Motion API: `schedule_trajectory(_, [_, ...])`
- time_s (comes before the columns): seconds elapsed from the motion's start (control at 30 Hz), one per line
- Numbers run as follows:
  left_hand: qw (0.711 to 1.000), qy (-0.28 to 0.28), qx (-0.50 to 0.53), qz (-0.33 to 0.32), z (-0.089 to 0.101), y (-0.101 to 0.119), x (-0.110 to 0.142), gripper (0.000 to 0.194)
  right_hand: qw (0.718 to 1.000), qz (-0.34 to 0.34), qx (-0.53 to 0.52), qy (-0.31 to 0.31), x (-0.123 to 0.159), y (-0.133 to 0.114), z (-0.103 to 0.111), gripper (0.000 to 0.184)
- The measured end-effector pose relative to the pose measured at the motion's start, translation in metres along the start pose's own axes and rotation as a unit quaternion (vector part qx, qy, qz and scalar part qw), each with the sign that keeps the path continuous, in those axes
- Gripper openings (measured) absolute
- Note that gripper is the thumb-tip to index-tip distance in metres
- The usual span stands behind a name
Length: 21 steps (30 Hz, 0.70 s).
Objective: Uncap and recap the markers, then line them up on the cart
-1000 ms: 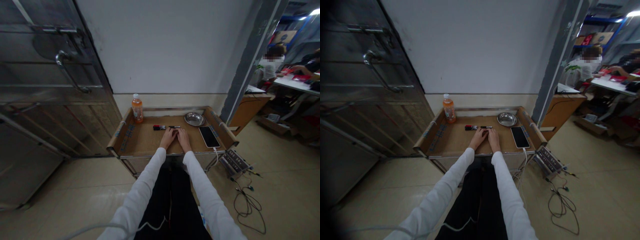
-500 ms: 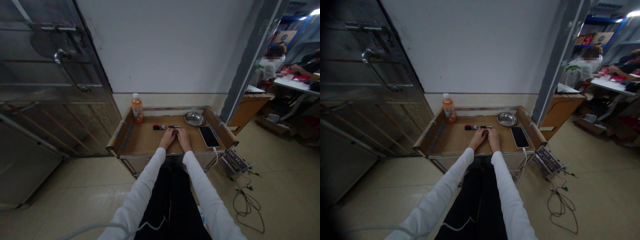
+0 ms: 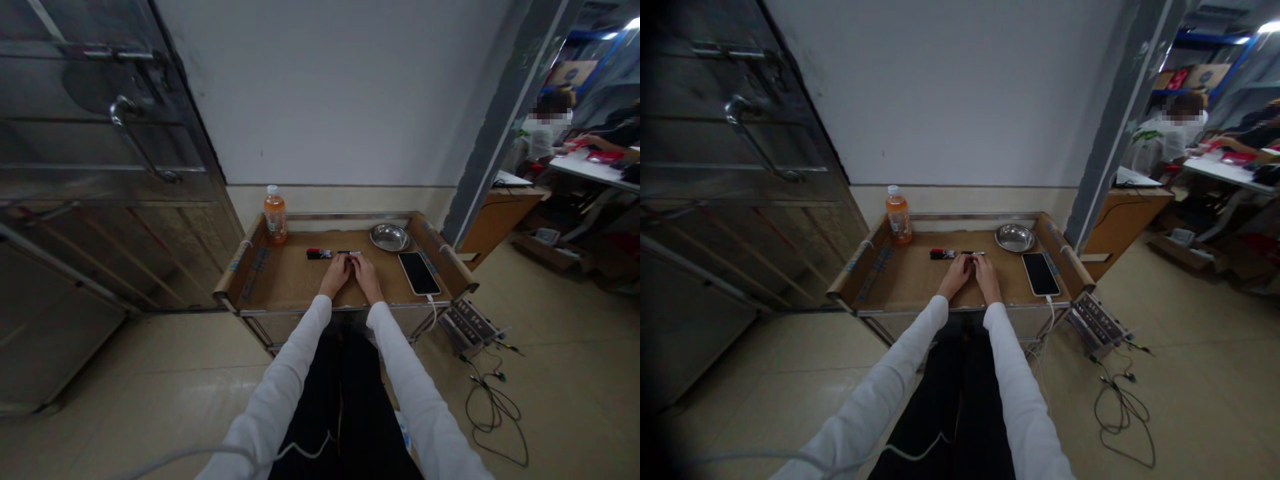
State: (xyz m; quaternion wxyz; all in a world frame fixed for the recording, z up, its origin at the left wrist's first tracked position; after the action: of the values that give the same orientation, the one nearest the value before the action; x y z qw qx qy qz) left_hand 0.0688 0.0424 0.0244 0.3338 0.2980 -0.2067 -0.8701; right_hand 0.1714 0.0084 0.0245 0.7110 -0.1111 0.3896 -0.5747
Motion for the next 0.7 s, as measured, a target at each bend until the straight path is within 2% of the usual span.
schedule_trajectory(0.1, [1.000, 0.000, 0.021, -0.011, 0.0013, 0.0014, 0.0003, 0.027, 0.998, 0.012, -0.056, 0.010, 0.0001, 0.0011, -0.0002, 0.030])
schedule_trajectory(0.27, [0.999, -0.013, 0.027, -0.015, 0.0017, 0.0029, 0.0007, 0.021, 0.996, 0.028, -0.076, 0.021, -0.0006, -0.0024, 0.0030, 0.027])
schedule_trajectory(0.53, [0.999, -0.022, 0.002, 0.025, 0.0035, 0.0018, 0.0025, 0.013, 0.999, -0.006, -0.025, -0.019, -0.0010, -0.0062, 0.0013, 0.031])
schedule_trajectory(0.7, [0.996, -0.015, -0.028, 0.077, 0.0027, -0.0050, 0.0034, 0.011, 1.000, -0.022, 0.001, -0.018, 0.0001, -0.0082, 0.0038, 0.031])
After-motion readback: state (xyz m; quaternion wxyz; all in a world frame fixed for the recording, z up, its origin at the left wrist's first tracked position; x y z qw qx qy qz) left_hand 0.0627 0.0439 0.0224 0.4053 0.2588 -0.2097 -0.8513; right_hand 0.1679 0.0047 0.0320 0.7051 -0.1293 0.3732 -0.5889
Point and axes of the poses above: each hand's wrist, its own x-axis away from the middle knuckle, its own z-axis out of the back of the hand, y = z × x, the point moved 6 cm from there along -x, towards the middle knuckle, and after that the axes turned 13 degrees about -y, right-handed, at the moved point
